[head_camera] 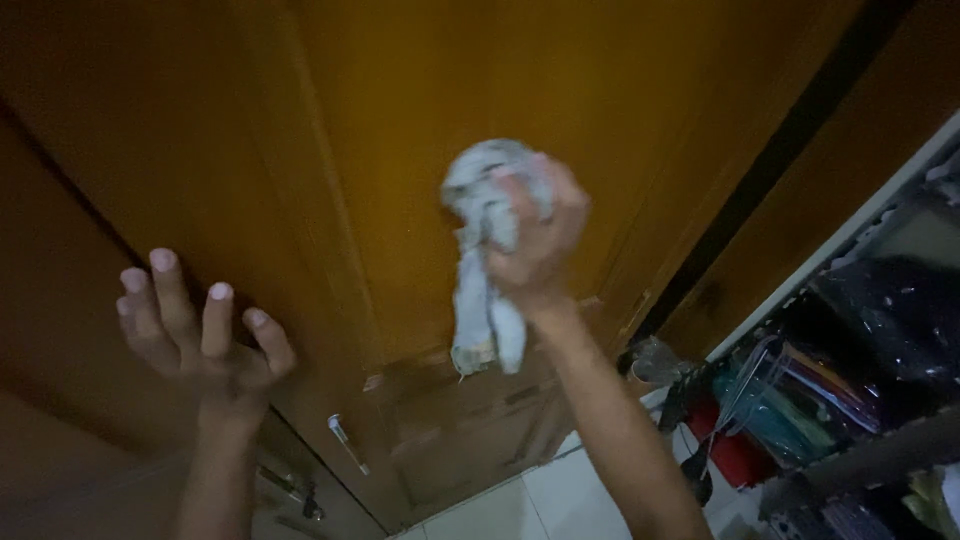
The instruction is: The person is dusting and wiping a wooden wardrobe cabinet using a duster and a cloth.
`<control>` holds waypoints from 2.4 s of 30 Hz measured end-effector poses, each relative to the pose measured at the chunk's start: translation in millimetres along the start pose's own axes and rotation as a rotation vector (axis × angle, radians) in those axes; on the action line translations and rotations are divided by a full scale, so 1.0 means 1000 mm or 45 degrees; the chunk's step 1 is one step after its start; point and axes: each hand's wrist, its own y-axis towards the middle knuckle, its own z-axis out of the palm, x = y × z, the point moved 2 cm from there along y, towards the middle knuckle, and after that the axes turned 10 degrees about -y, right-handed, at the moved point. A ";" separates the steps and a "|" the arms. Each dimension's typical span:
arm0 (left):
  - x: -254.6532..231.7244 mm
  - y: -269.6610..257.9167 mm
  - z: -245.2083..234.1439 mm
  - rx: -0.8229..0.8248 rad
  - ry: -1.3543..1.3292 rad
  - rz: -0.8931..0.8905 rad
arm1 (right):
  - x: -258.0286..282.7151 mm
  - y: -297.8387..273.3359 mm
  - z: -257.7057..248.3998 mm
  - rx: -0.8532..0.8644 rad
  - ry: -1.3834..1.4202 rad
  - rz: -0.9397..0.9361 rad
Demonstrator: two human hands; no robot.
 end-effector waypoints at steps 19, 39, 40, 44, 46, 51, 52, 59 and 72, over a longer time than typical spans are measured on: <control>0.006 -0.009 0.008 -0.052 0.093 0.037 | -0.245 0.073 -0.043 -0.347 0.051 0.277; 0.004 -0.003 0.006 -0.030 0.109 0.074 | -0.190 0.010 -0.079 0.345 0.150 0.666; 0.006 -0.004 0.009 -0.035 0.139 0.085 | -0.185 0.030 -0.087 0.226 0.283 0.643; 0.002 -0.001 0.012 -0.089 0.145 0.067 | -0.266 0.072 -0.090 -0.061 0.178 0.037; 0.003 -0.002 0.011 -0.088 0.151 0.072 | -0.305 0.081 -0.063 -0.093 0.143 -0.001; 0.002 0.000 0.009 -0.076 0.126 0.071 | -0.281 0.096 -0.023 -0.141 0.168 0.015; 0.004 -0.001 0.009 -0.076 0.135 0.064 | -0.259 0.098 -0.023 -0.152 0.147 0.010; 0.006 -0.006 0.006 -0.044 0.141 0.032 | -0.215 0.035 -0.042 -0.058 -0.325 0.140; 0.008 -0.012 0.008 -0.012 0.197 0.040 | -0.254 0.085 -0.072 -0.318 0.131 0.175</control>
